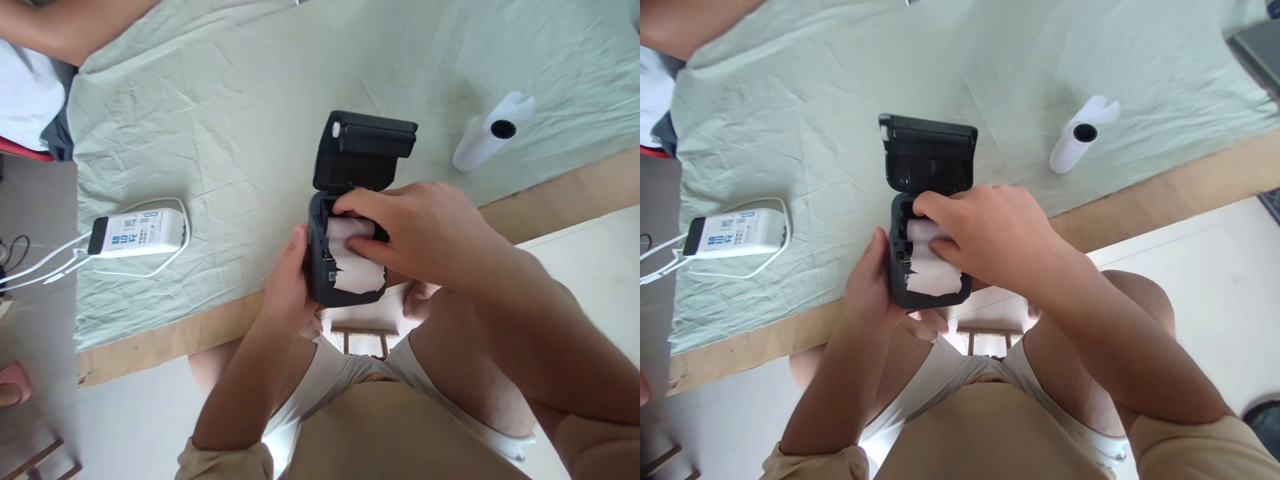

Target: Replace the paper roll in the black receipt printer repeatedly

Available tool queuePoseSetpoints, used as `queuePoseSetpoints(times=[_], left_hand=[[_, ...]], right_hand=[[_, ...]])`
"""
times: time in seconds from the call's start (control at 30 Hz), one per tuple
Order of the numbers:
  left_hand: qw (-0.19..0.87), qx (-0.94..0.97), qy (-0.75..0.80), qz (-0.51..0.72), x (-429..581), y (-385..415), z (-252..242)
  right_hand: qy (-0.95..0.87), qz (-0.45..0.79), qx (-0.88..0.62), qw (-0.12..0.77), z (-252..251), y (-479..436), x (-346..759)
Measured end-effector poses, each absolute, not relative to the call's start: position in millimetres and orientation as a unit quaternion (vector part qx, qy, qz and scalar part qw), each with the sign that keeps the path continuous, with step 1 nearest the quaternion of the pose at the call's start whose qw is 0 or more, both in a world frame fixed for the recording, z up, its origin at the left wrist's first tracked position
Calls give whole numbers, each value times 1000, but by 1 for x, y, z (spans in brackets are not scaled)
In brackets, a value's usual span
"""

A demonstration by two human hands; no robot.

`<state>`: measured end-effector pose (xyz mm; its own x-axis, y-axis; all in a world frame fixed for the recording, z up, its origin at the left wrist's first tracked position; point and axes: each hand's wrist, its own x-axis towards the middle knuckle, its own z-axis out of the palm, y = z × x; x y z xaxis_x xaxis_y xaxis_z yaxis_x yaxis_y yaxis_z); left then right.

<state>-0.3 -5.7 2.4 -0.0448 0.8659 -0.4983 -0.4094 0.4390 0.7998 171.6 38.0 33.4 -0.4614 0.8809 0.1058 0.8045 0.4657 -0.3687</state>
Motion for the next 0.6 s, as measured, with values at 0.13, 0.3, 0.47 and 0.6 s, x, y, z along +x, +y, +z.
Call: queuePoseSetpoints(times=[0.13, 0.3, 0.47, 0.6], left_hand=[[667, 205, 525, 487, 1, -3, 2], [663, 159, 528, 506, 1, -1, 2], [673, 105, 544, 489, 2, 1, 7], [654, 107, 559, 498, 3, 2, 9]], right_hand=[[-813, 284, -464, 208, 44, 40, 185], [-603, 420, -485, 474, 18, 57, 214], [-571, 330, -606, 444, -12, 69, 223], [-711, 173, -583, 353, -18, 66, 226]])
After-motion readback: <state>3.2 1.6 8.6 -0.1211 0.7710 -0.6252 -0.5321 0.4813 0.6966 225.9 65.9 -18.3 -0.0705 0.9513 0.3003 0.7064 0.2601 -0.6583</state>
